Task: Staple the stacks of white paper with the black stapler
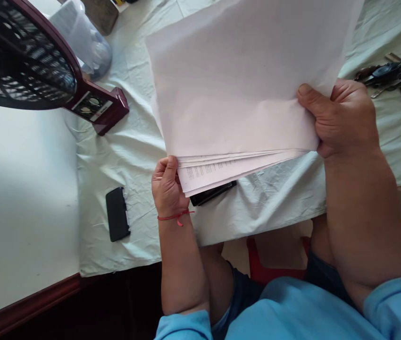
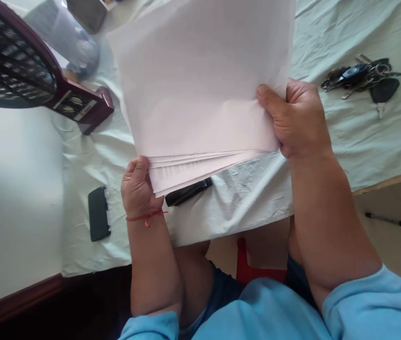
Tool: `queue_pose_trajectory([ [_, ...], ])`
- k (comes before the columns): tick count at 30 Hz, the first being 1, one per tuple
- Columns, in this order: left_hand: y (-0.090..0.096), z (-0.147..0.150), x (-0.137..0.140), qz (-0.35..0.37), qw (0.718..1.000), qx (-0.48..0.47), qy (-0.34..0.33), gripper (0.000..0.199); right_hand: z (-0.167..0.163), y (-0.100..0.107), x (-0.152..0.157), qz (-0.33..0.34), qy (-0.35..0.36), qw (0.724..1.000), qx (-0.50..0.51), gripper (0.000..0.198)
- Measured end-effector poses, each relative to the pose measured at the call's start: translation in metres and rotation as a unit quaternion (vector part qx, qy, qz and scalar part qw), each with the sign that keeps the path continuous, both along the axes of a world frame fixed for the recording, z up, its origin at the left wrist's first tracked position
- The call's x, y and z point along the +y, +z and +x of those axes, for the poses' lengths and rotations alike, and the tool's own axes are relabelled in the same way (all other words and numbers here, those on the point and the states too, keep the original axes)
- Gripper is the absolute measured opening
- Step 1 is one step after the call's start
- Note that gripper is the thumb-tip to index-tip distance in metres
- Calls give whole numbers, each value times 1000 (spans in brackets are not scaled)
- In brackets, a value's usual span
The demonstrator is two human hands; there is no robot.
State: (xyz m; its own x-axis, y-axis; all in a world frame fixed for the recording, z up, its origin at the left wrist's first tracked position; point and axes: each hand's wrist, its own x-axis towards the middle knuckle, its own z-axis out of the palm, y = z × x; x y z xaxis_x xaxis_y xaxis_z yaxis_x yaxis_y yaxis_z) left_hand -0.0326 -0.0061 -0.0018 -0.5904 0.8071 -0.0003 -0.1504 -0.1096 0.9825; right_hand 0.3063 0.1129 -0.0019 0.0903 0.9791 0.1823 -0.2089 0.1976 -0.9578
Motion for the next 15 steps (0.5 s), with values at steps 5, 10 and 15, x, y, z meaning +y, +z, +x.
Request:
queue_pose_trajectory([
  [5,5,6,4,4,1000,-7,0,54,-5,8,-4,42,-6,999,-9,49],
  [10,8,2,14,33,997,66,23,61,-14,22,-11,132,10,991,-22,37],
  [15,7,-13,15,65,992,105,37,57,-19,26,-16,164,25,986,-34,37],
])
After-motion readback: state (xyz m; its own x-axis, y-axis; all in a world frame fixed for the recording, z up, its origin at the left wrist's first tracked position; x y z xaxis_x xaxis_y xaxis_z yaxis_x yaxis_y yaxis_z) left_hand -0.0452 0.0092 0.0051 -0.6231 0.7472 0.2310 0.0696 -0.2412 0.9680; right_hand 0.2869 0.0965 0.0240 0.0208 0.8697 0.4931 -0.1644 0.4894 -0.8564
